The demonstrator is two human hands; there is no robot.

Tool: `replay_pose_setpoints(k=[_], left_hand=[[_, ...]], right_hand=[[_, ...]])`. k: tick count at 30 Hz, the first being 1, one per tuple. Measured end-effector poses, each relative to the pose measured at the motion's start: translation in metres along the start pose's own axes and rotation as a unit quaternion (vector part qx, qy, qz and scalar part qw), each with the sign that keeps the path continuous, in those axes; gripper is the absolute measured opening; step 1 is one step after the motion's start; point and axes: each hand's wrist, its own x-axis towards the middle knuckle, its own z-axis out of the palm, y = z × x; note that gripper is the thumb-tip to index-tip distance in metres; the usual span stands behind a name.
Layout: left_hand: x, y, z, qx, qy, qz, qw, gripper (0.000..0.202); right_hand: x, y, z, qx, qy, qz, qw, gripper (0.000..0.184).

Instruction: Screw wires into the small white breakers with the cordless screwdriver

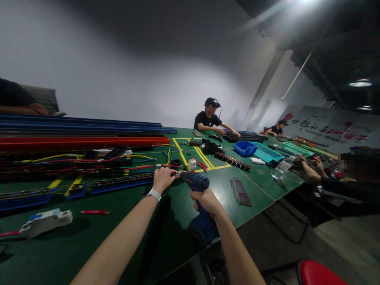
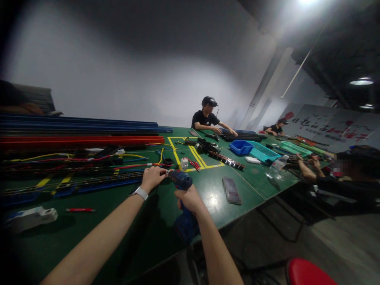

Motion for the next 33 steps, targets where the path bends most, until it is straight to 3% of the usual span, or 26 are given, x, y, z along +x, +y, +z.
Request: replay_pose_setpoints(k=[10, 33], left_hand=[[0.0016, -0.0025, 0.0028, 0.004, 0.008, 0.002, 1.000, 0.042], [0.0001, 0.0009, -0.0017, 0.010, -0.007, -0.002, 1.000, 0.044]], right_hand=[[-0.0023, -0.0018, 0.0001, -0.009, 0.001, 0.018, 1.000, 0.010], [-0.0027, -0.0002, -0.0027, -0.005, -0.004, 0.018, 1.000, 0.011]])
